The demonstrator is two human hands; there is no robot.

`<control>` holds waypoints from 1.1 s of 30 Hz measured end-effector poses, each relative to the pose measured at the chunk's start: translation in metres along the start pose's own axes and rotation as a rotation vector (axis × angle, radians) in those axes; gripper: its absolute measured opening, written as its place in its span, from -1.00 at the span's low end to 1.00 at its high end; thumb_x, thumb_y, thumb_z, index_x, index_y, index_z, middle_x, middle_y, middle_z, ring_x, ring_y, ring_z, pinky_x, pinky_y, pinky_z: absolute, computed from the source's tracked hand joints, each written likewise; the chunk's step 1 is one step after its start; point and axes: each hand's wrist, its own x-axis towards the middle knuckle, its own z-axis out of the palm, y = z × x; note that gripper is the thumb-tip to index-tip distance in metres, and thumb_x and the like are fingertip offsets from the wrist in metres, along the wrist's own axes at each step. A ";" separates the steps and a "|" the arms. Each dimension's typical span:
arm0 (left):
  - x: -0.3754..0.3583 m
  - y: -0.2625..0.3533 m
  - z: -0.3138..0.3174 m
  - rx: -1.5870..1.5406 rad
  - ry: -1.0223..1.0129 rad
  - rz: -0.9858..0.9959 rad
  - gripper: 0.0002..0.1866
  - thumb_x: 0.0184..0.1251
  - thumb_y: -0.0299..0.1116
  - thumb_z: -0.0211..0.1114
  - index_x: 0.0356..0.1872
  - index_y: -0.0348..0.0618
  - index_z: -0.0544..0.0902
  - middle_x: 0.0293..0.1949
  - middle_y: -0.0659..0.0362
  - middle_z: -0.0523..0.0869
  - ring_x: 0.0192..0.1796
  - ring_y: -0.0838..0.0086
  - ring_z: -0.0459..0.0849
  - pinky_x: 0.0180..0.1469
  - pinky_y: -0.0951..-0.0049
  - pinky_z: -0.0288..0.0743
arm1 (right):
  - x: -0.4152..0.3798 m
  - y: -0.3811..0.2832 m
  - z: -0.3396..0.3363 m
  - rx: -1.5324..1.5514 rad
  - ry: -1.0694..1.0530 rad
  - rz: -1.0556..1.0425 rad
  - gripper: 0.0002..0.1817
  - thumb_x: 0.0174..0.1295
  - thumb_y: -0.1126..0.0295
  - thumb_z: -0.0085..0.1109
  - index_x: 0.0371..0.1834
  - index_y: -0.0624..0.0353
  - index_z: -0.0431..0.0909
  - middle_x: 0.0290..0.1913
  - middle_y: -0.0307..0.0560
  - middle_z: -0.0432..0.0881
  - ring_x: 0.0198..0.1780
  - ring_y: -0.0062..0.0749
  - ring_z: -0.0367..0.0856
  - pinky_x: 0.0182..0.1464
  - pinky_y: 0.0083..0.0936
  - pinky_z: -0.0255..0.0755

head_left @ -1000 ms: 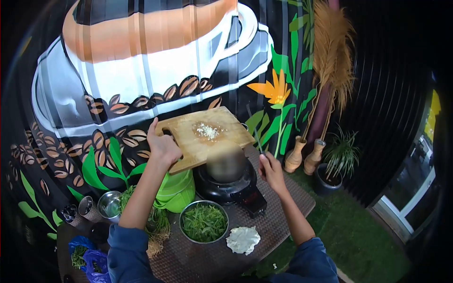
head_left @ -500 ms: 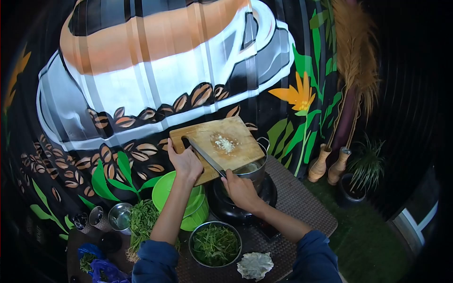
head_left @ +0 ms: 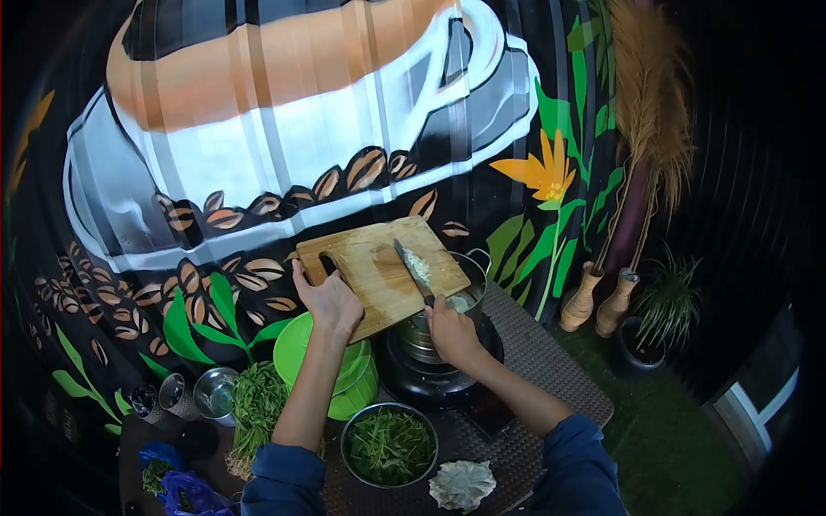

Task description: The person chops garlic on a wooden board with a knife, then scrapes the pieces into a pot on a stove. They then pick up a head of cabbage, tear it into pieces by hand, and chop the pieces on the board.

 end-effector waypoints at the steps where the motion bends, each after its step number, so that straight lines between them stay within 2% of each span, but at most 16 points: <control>1: -0.001 0.001 0.000 0.004 -0.002 -0.001 0.29 0.10 0.63 -0.01 0.40 -0.59 0.15 0.41 -0.22 0.33 0.49 -0.01 0.26 0.56 -0.03 -0.04 | 0.000 0.003 -0.001 0.003 0.003 0.001 -0.66 0.57 0.19 -0.19 -0.11 0.34 0.32 -0.51 0.26 0.66 -0.43 0.26 0.68 -0.38 0.02 0.58; 6: -0.010 0.014 0.002 -0.030 0.028 0.015 0.26 0.12 0.62 -0.05 0.40 -0.57 0.19 0.42 -0.19 0.33 0.49 0.00 0.25 0.55 -0.01 -0.02 | -0.006 0.014 -0.014 0.050 -0.020 0.074 -0.65 0.57 0.20 -0.22 -0.09 0.36 0.31 -0.48 0.34 0.66 -0.38 0.34 0.68 -0.29 0.11 0.57; 7: -0.012 0.017 0.007 -0.037 0.065 0.029 0.19 0.15 0.59 -0.07 0.42 -0.46 0.23 0.43 -0.15 0.34 0.48 0.01 0.26 0.54 -0.01 -0.02 | -0.007 0.017 -0.016 0.036 -0.014 0.066 -0.64 0.57 0.20 -0.23 -0.09 0.37 0.31 -0.47 0.36 0.66 -0.37 0.35 0.68 -0.28 0.11 0.57; 8: -0.015 0.020 0.010 -0.039 0.064 0.026 0.19 0.15 0.59 -0.07 0.42 -0.46 0.23 0.43 -0.15 0.34 0.48 0.01 0.26 0.54 -0.01 -0.02 | -0.008 0.018 -0.018 0.034 -0.013 0.069 -0.64 0.57 0.20 -0.23 -0.09 0.37 0.31 -0.47 0.36 0.66 -0.37 0.35 0.68 -0.28 0.11 0.57; 11: -0.021 0.025 0.018 -0.032 0.046 0.068 0.09 0.19 0.56 -0.07 0.43 -0.28 0.27 0.41 -0.08 0.38 0.47 0.04 0.28 0.54 -0.03 -0.02 | -0.011 0.019 -0.024 0.004 -0.022 0.076 -0.62 0.57 0.21 -0.25 -0.10 0.41 0.33 -0.45 0.36 0.67 -0.35 0.32 0.70 -0.28 0.06 0.60; 16: -0.030 0.026 0.024 -0.023 0.035 0.099 0.06 0.20 0.54 -0.03 0.41 -0.27 0.29 0.39 -0.07 0.41 0.47 0.04 0.28 0.54 -0.01 -0.02 | -0.016 0.018 -0.029 0.051 -0.056 0.139 -0.58 0.57 0.21 -0.26 -0.08 0.47 0.35 -0.33 0.49 0.66 -0.23 0.43 0.68 -0.15 0.14 0.57; 23: -0.038 0.032 0.029 0.051 0.003 0.180 0.09 0.21 0.53 -0.04 0.42 -0.35 0.26 0.42 -0.08 0.37 0.49 0.06 0.26 0.55 0.02 -0.04 | -0.022 0.032 -0.034 0.119 0.012 0.221 -0.52 0.58 0.18 -0.25 -0.07 0.52 0.44 -0.29 0.56 0.64 -0.21 0.50 0.63 -0.08 0.18 0.49; 27: -0.032 0.034 0.027 0.045 -0.019 0.160 0.10 0.22 0.52 -0.05 0.44 -0.38 0.23 0.44 -0.07 0.35 0.50 0.08 0.24 0.56 0.05 -0.06 | -0.020 0.010 -0.050 0.194 0.037 0.102 -0.58 0.56 0.20 -0.22 -0.11 0.44 0.41 -0.38 0.50 0.63 -0.24 0.44 0.65 -0.15 0.13 0.55; 29: -0.033 0.030 0.032 0.041 -0.032 0.156 0.02 0.30 0.49 -0.09 0.47 -0.26 0.23 0.45 0.02 0.34 0.49 0.15 0.25 0.57 0.12 -0.05 | -0.018 -0.001 -0.047 0.207 0.035 0.061 -0.59 0.56 0.18 -0.20 -0.11 0.42 0.41 -0.40 0.50 0.63 -0.26 0.43 0.65 -0.16 0.14 0.54; 31: -0.037 0.025 0.043 0.052 -0.007 0.173 0.02 0.30 0.48 -0.09 0.47 -0.27 0.23 0.44 0.02 0.35 0.49 0.15 0.25 0.57 0.13 -0.05 | -0.016 -0.008 -0.040 0.134 -0.034 -0.016 -0.60 0.55 0.18 -0.19 -0.13 0.40 0.39 -0.41 0.46 0.64 -0.30 0.42 0.66 -0.19 0.14 0.55; 33: -0.041 0.023 0.050 0.065 0.020 0.192 0.03 0.30 0.48 -0.10 0.47 -0.29 0.22 0.44 0.01 0.35 0.49 0.15 0.25 0.57 0.15 -0.05 | -0.014 -0.004 -0.025 0.104 0.009 0.008 -0.61 0.55 0.18 -0.18 -0.13 0.40 0.39 -0.41 0.46 0.64 -0.31 0.42 0.66 -0.20 0.14 0.55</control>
